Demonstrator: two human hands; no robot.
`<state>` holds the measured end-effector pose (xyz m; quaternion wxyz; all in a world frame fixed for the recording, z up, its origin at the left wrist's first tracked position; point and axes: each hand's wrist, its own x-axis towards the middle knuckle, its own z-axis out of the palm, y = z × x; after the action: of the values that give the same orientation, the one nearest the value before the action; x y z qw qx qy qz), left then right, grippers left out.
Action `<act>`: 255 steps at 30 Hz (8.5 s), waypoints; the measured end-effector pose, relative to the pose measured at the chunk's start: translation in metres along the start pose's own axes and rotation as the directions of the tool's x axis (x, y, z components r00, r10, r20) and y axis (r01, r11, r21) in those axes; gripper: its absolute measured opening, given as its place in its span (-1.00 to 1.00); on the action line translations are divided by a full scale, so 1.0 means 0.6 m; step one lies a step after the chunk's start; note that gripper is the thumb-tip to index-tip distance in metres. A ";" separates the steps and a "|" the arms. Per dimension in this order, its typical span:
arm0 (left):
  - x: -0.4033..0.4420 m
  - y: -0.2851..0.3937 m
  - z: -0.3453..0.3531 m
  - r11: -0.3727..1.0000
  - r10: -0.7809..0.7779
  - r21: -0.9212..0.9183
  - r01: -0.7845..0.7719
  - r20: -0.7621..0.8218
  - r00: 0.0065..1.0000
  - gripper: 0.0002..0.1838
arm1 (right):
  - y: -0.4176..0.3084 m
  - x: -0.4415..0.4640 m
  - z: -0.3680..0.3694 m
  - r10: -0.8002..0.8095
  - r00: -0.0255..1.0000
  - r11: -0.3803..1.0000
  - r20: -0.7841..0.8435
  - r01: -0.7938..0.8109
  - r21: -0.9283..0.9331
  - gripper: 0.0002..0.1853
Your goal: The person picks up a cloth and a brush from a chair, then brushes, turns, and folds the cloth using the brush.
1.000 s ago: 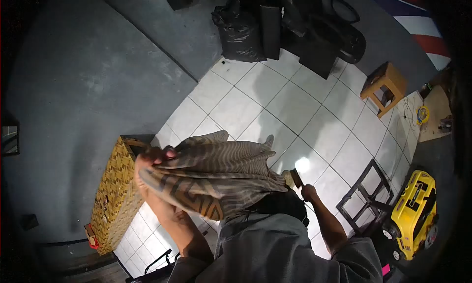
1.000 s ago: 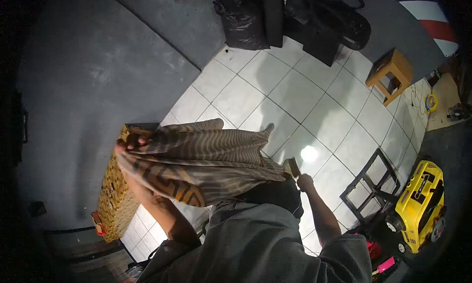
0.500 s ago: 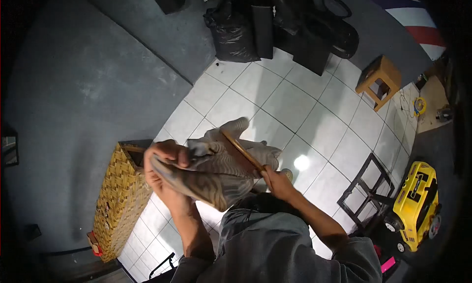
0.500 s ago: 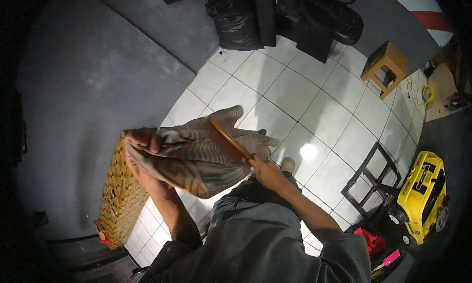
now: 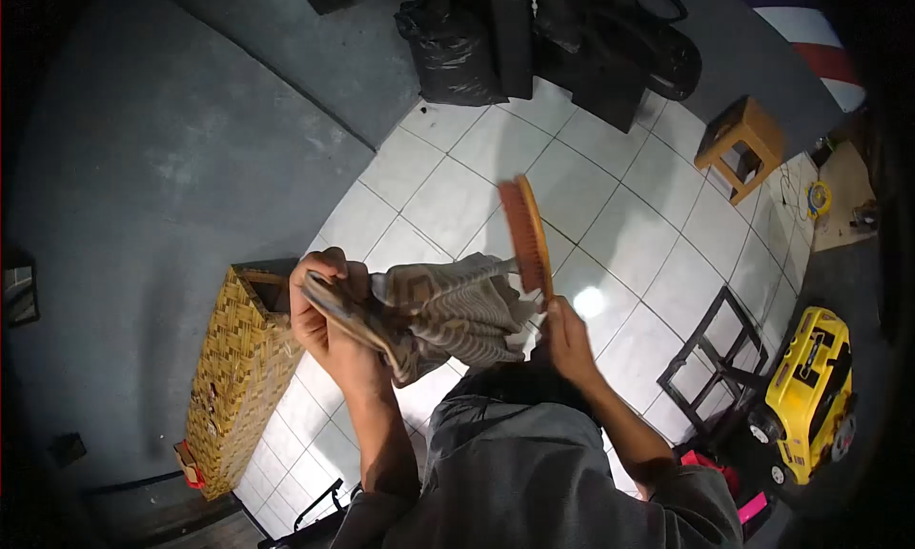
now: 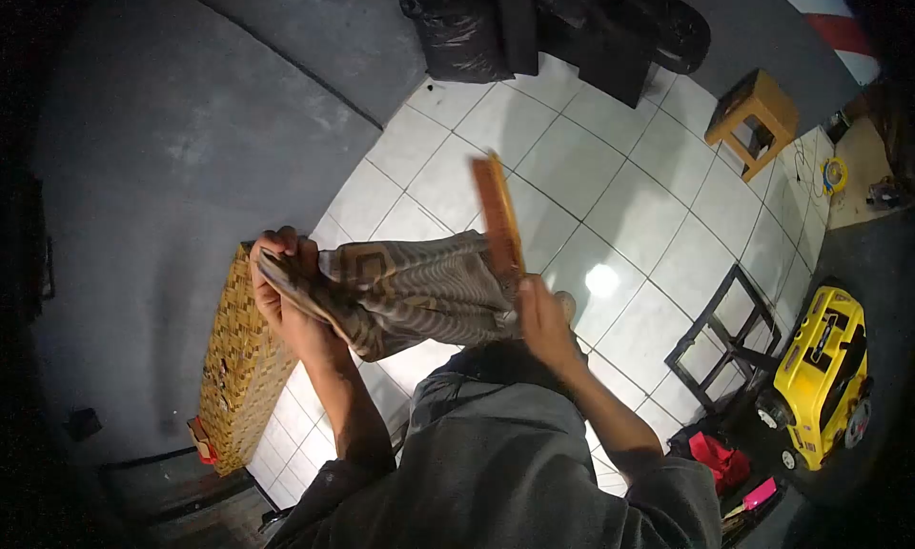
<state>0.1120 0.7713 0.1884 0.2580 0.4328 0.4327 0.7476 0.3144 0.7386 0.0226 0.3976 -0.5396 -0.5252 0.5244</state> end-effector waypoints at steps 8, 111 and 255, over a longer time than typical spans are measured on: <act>0.024 0.034 0.029 0.941 0.094 -0.326 -0.096 -0.021 0.995 -0.86 | 0.019 0.007 0.072 0.025 0.867 0.833 0.497 0.257 -0.490 -0.68; 0.020 0.105 -0.013 0.722 0.329 0.645 -0.250 -0.003 0.944 -0.80 | 0.335 0.012 -0.029 0.600 0.769 0.391 0.223 -0.038 -0.920 -0.73; -0.314 -0.429 -0.208 0.583 -0.779 0.425 0.692 0.533 0.330 -0.39 | -0.196 -0.020 0.050 0.157 0.985 0.569 0.074 -0.152 0.808 -0.53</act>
<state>0.0992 0.7018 -0.1470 0.6781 0.4418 0.4997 0.3087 0.2685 0.7384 0.1354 0.5540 -0.3440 -0.1776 0.7371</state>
